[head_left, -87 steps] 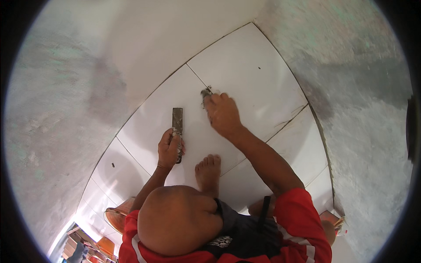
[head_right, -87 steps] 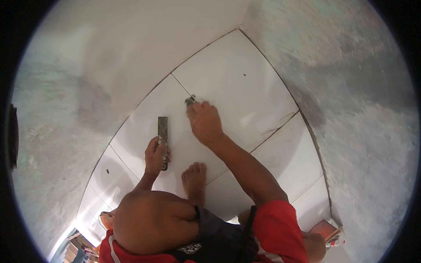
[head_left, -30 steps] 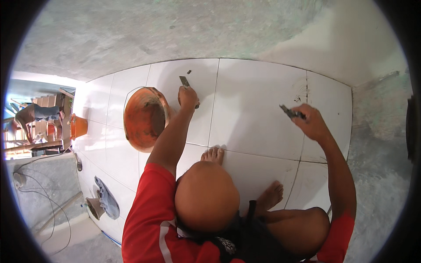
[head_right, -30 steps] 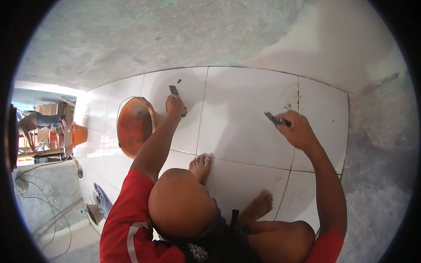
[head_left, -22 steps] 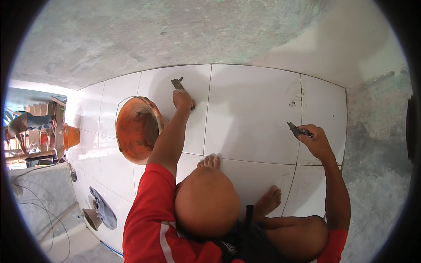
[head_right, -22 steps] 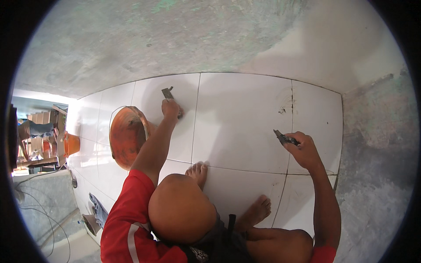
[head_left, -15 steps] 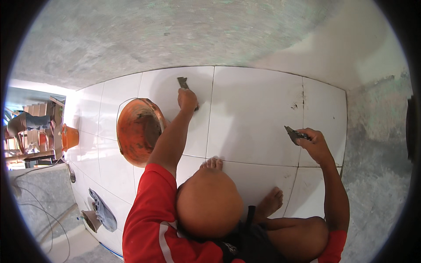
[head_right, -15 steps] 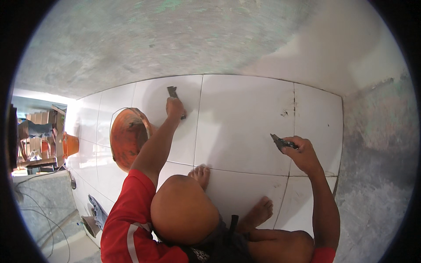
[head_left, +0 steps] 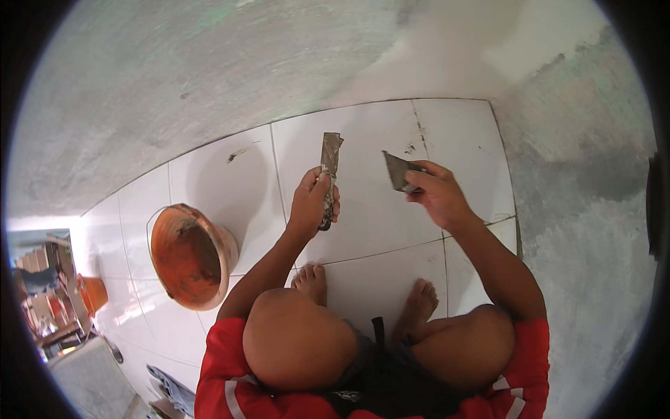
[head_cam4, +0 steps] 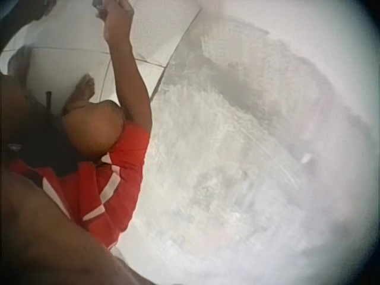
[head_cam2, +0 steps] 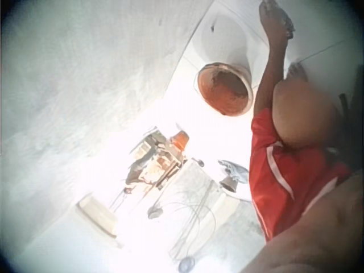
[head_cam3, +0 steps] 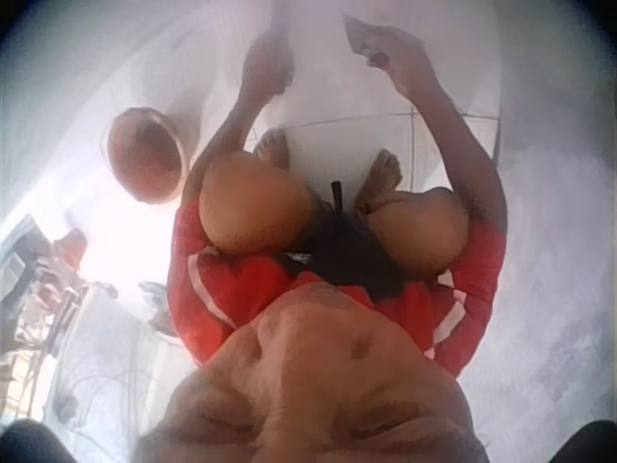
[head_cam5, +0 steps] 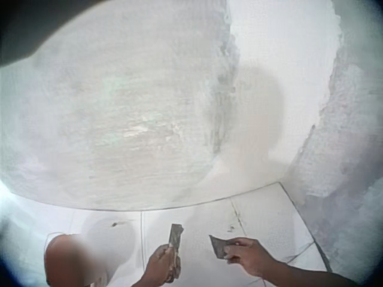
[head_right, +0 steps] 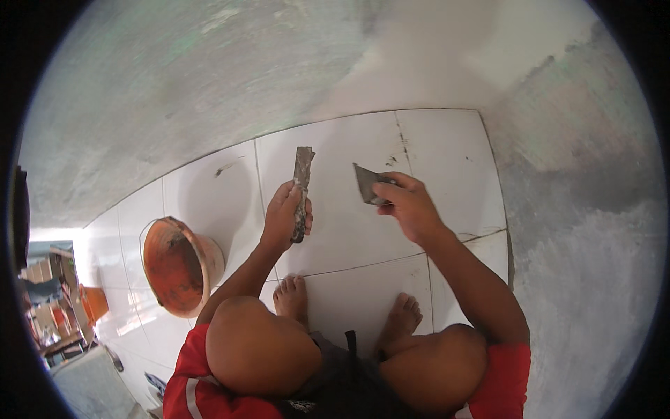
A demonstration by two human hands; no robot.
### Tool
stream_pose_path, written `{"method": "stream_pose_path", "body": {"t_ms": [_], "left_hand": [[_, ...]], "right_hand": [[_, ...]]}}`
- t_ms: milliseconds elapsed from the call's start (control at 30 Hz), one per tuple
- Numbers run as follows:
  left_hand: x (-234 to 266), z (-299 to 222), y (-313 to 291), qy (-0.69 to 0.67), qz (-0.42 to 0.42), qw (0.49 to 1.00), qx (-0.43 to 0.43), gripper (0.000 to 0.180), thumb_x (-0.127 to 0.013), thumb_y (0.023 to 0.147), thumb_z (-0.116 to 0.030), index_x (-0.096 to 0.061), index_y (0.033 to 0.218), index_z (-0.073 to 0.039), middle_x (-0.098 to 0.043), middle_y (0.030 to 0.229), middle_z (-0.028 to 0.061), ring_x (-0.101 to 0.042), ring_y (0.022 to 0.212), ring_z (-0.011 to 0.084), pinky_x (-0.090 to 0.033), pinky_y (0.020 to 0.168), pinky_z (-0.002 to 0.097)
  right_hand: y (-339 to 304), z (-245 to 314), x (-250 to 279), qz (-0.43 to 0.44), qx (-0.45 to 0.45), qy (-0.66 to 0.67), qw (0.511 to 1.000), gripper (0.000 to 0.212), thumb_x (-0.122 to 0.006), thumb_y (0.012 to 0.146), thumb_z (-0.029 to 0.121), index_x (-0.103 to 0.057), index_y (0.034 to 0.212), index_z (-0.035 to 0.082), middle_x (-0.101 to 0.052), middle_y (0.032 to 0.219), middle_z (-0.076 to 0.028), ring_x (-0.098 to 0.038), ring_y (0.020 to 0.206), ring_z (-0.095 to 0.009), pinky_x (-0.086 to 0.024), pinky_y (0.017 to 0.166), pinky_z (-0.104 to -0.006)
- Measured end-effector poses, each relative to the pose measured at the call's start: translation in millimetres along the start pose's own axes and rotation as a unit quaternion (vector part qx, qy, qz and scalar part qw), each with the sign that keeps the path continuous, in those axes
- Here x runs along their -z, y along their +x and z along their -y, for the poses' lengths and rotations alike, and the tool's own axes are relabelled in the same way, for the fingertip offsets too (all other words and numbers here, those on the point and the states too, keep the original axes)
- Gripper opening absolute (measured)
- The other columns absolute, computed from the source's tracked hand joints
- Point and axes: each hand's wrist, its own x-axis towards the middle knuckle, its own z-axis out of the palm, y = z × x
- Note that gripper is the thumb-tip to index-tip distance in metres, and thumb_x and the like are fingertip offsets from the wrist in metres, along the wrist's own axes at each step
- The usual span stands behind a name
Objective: The person applies grout to the gaps between white floor tiles using a small trowel and a larger scraper. They repeatedly scoop grout from a bucket and spread it into the joints, smoothing the surface.
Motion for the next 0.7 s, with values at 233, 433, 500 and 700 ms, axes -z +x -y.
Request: {"method": "stream_pose_path", "body": {"t_ms": [233,433,500,700], "left_hand": [[-25.2,-3.8,-20.3,0.273,0.003,0.933,-0.232,0.037,-0.057,0.101,-0.009,-0.051,0.138,-0.002,-0.062,0.091,0.0081,-0.062,0.073,0.0178,-0.052,0.065,0.0302],[-16.9,13.8,-24.3,0.413,-0.004,0.845,-0.340,0.040,-0.063,0.096,-0.005,-0.054,0.135,-0.003,-0.062,0.095,0.0147,-0.064,0.081,0.0299,-0.053,0.072,0.0369],[-4.9,25.7,-31.4,0.410,-0.005,0.845,-0.343,0.037,-0.063,0.096,-0.006,-0.055,0.133,-0.003,-0.063,0.096,0.0154,-0.064,0.080,0.0322,-0.053,0.073,0.0377],[41.4,66.1,-99.1,0.233,-0.050,0.971,-0.036,0.030,-0.057,0.102,-0.015,-0.057,0.129,-0.003,-0.062,0.085,0.0073,-0.059,0.071,0.0166,-0.050,0.066,0.0324]], "right_hand": [[0.3,-3.3,-41.2,0.035,-0.049,0.174,0.983,0.019,-0.064,0.097,0.016,-0.063,0.107,0.000,-0.066,0.094,-0.008,-0.061,0.082,-0.017,-0.053,0.076,-0.0354],[-4.0,14.1,-44.3,0.030,-0.024,0.209,0.977,0.018,-0.063,0.097,0.015,-0.062,0.108,0.001,-0.066,0.096,-0.008,-0.062,0.084,-0.018,-0.053,0.079,-0.0358],[-3.2,26.1,-43.9,0.049,0.005,0.170,0.984,0.021,-0.064,0.097,0.016,-0.062,0.111,0.001,-0.067,0.099,-0.008,-0.062,0.085,-0.017,-0.053,0.080,-0.0352],[21.9,51.8,-88.4,0.125,0.015,-0.090,0.988,0.033,-0.066,0.094,0.014,-0.061,0.123,-0.002,-0.067,0.106,-0.007,-0.063,0.096,-0.016,-0.052,0.081,-0.0343]]}}
